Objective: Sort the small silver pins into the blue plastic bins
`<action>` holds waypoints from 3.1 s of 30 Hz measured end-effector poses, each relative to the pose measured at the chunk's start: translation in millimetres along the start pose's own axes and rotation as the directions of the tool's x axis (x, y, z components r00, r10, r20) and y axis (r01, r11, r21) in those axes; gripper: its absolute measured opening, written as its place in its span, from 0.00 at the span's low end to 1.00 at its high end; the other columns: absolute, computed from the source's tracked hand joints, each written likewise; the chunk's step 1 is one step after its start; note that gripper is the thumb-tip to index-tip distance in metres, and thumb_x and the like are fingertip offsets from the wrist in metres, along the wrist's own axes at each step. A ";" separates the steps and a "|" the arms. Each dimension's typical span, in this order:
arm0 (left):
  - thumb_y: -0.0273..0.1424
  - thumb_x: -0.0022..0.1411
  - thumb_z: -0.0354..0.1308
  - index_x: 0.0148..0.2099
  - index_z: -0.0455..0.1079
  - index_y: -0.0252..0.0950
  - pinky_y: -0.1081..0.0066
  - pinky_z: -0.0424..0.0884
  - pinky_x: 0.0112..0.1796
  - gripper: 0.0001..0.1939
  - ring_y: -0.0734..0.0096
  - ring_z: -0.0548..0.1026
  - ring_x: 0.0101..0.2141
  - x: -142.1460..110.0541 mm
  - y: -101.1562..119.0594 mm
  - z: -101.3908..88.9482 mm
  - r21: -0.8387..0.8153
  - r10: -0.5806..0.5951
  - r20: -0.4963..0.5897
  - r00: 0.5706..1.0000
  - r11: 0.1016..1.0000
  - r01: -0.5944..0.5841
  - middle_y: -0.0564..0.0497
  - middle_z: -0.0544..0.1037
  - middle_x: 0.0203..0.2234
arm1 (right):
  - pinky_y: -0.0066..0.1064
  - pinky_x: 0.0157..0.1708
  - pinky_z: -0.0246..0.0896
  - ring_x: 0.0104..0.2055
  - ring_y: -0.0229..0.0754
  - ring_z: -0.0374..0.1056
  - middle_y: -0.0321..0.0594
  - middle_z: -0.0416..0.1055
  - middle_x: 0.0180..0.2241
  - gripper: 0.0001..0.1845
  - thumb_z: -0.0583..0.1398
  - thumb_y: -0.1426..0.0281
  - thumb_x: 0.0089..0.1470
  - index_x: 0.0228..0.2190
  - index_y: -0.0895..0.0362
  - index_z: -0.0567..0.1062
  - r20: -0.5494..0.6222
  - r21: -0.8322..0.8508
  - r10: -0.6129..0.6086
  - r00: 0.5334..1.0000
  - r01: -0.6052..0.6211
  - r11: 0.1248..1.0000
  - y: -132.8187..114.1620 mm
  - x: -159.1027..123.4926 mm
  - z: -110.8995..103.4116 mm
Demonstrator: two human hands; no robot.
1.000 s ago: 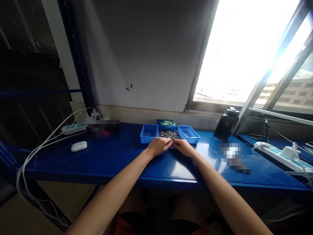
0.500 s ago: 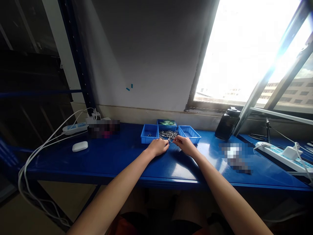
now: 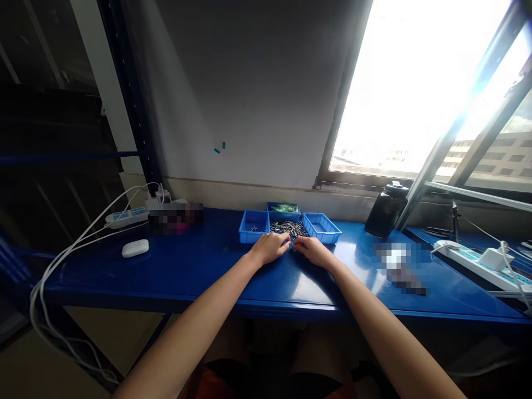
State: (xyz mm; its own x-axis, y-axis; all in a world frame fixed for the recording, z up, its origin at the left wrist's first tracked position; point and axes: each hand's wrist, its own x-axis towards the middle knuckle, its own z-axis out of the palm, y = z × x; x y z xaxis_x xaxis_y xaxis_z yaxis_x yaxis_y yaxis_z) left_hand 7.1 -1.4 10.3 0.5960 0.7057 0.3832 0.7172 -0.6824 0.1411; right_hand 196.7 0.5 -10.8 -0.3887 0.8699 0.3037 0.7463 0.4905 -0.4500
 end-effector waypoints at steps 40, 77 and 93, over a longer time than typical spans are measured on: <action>0.38 0.60 0.43 0.35 0.68 0.38 0.72 0.63 0.28 0.14 0.66 0.72 0.30 -0.4 -2.6 3.1 0.068 -0.076 0.121 0.990 0.995 0.068 0.48 0.74 0.28 | 0.24 0.23 0.53 0.21 0.33 0.58 0.33 0.64 0.19 0.15 0.52 0.58 0.50 0.30 0.57 0.68 -0.136 0.107 0.000 0.991 0.015 0.994 -6.5 1.7 -1.9; 0.34 0.56 0.48 0.36 0.64 0.37 0.75 0.60 0.25 0.08 0.71 0.69 0.29 -0.7 3.1 -2.9 -0.175 -0.011 -0.008 1.000 0.985 0.010 0.53 0.72 0.28 | 0.23 0.22 0.49 0.21 0.32 0.57 0.33 0.65 0.19 0.15 0.53 0.60 0.50 0.27 0.57 0.71 -0.031 0.003 -0.021 0.999 0.021 1.000 -9.4 -0.4 -0.2; 0.36 0.61 0.43 0.40 0.67 0.39 0.73 0.65 0.34 0.13 0.67 0.71 0.37 3.2 -6.6 8.6 -0.031 0.030 0.031 0.999 0.999 -0.029 0.51 0.73 0.35 | 0.23 0.24 0.51 0.21 0.33 0.60 0.34 0.67 0.20 0.14 0.51 0.62 0.52 0.31 0.57 0.71 -0.039 0.028 -0.039 0.998 0.040 0.999 -6.7 -0.5 -0.2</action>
State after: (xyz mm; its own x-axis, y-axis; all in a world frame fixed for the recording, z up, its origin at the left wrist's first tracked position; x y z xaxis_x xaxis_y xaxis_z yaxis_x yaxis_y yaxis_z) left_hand 7.4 7.0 2.7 0.6280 0.6908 0.3584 0.6884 -0.7079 0.1582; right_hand 192.0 -3.2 -7.7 -0.3958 0.8475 0.3537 0.7147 0.5261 -0.4608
